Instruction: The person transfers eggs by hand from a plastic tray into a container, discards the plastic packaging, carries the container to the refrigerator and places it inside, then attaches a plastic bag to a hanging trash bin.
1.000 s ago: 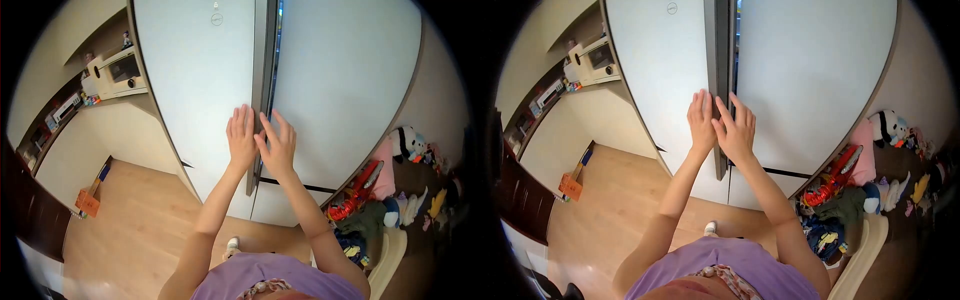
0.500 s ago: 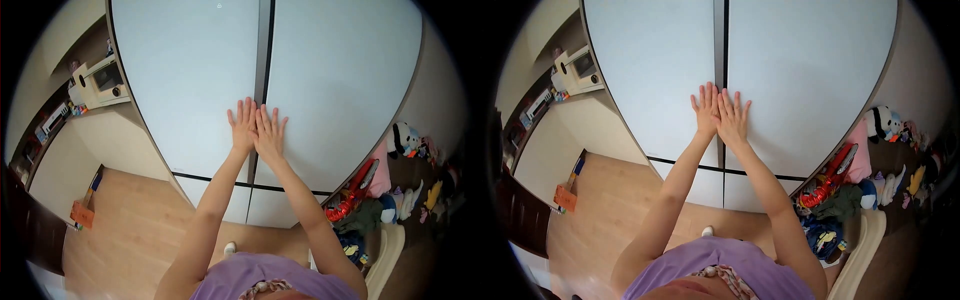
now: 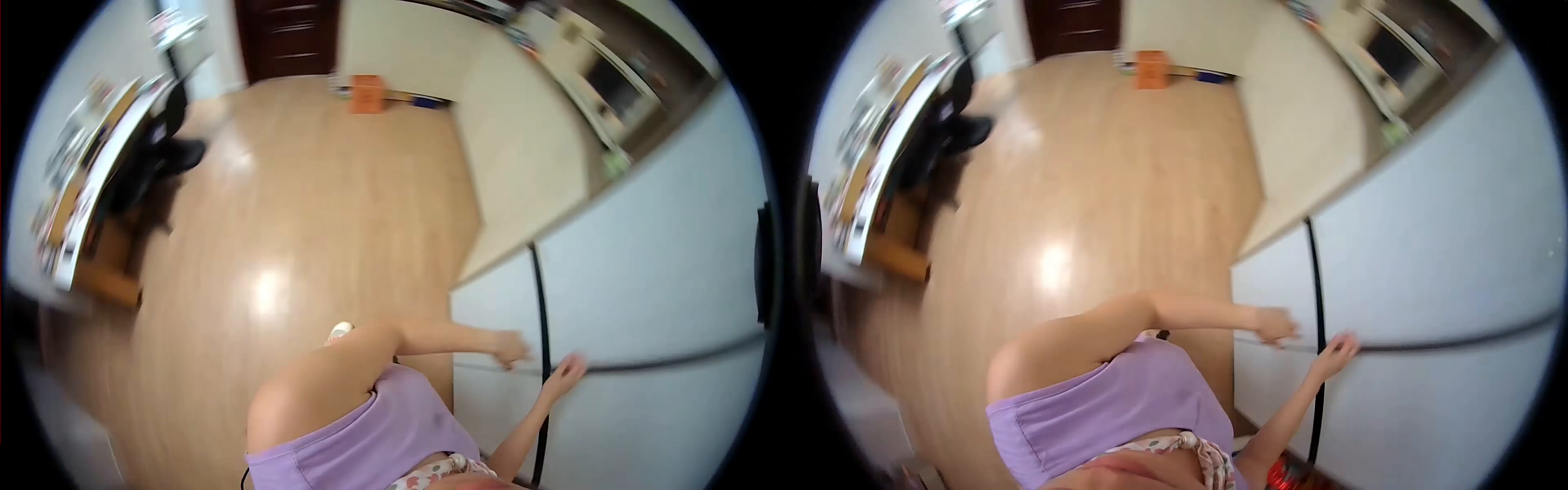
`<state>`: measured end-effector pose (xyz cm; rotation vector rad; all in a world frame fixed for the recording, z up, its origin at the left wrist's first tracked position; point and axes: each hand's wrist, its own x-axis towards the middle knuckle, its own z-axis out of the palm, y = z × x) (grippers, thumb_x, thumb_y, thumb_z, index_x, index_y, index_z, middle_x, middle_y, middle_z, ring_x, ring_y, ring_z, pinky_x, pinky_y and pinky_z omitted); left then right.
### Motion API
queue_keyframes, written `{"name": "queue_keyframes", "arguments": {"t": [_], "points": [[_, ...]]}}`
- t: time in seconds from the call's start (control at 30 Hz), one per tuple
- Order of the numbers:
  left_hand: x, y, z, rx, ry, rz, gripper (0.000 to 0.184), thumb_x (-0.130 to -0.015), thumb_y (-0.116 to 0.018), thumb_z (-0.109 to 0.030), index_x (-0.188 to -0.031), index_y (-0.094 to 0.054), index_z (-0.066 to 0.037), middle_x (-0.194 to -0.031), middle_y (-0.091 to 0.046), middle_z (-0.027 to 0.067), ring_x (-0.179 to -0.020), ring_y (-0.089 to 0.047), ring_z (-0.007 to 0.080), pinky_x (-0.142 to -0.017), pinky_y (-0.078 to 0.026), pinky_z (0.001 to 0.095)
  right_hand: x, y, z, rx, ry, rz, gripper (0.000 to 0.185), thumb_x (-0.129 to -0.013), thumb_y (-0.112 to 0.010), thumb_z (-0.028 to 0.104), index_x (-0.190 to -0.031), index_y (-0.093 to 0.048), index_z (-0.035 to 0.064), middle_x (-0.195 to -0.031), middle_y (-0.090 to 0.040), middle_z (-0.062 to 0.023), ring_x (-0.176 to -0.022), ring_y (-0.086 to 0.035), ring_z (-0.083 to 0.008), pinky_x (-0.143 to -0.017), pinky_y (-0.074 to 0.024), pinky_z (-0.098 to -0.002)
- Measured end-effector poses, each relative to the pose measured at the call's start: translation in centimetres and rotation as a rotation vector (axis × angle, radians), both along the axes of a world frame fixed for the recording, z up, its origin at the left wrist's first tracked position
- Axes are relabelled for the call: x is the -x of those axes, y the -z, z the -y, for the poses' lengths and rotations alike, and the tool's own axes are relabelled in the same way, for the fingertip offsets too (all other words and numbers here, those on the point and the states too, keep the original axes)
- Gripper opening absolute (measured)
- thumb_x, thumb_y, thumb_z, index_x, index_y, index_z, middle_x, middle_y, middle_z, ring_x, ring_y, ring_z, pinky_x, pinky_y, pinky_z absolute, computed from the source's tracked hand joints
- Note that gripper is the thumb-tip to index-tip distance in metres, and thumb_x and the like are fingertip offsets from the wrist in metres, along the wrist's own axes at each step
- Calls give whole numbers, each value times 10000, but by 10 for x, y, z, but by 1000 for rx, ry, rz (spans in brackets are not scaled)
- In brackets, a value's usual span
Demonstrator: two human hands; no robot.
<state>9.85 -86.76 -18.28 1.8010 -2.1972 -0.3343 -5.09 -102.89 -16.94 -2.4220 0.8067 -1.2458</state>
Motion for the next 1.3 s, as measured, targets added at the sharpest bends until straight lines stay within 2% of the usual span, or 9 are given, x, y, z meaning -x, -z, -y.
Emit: {"name": "queue_keyframes", "arguments": {"t": [0.13,0.2,0.27,0.47,0.6,0.7,0.8,1.17,1.3], "points": [[-60,178,-243,-632,-546,-177,540,-802,-565,-445,-1213,-529,-98,-1243,-502,153,-1175,-451,308,-984,-345,443,-39,203,-71,-621,-351,-861,306,-886,-536,229,-1107,-567,19,-1049,-579,-154,-929,-560,-284,-778,-455,-353],[-70,261,-402,-466,-951,-143,484,-766,-621,-438,-1087,-608,-77,-1159,-567,150,-1110,-517,308,-940,-394,442,-66,270,-138,-750,-553,-1159,315,-882,-542,241,-1107,-566,22,-1017,-587,-138,-897,-567,-266,-747,-456,-342],[-63,206,-534,-654,-1342,-234,420,-737,-668,-459,-916,-662,-79,-916,-648,113,-872,-624,300,-789,-473,443,-99,317,-206,-808,-721,-1356,324,-877,-547,253,-1107,-565,26,-984,-595,-122,-865,-574,-249,-716,-457,-332],[-3,162,-756,-886,-1781,-361,502,-768,-643,-456,-1077,-589,-63,-1069,-600,147,-964,-598,301,-796,-477,432,-235,370,-383,-751,-1008,-1404,352,-864,-564,289,-1107,-562,35,-887,-620,-74,-770,-596,-196,-623,-460,-301],[22,194,-778,-648,-1891,-701,500,-790,-618,-444,-1074,-579,-34,-1076,-590,185,-991,-574,346,-804,-478,443,-320,273,-499,-980,-990,-1370,309,-872,-569,315,-1062,-580,71,-881,-624,-28,-752,-580,-110,-602,-456,-268],[27,230,-761,-459,-1997,-904,416,-743,-650,-369,-956,-650,-12,-993,-633,209,-925,-609,344,-793,-488,432,-362,274,-549,-1051,-998,-1441,286,-877,-564,319,-1046,-573,88,-872,-620,-20,-720,-571,-91,-583,-460,-266],[4,243,-770,-266,-1902,-1408,538,-776,-632,-282,-1235,-503,-33,-1207,-537,212,-1126,-514,347,-908,-427,416,-393,351,-558,-1086,-1016,-1604,265,-877,-557,323,-1014,-561,97,-843,-613,-11,-666,-568,-100,-545,-471,-271],[-245,177,-1036,-457,-2201,-877,597,-842,-577,-398,-1294,-431,-35,-1237,-513,206,-1119,-508,351,-923,-424,420,-641,382,-717,-600,-798,-1847,265,-836,-535,310,-887,-630,68,-796,-634,-63,-701,-573,-167,-637,-463,-332],[-340,131,-1116,41,-2360,-786,582,-845,-586,-379,-1283,-446,-23,-1222,-531,198,-1113,-525,333,-924,-435,397,-834,422,-841,-111,-973,-1665,279,-822,-527,305,-841,-655,57,-779,-641,-81,-714,-575,-191,-670,-461,-354]]}}
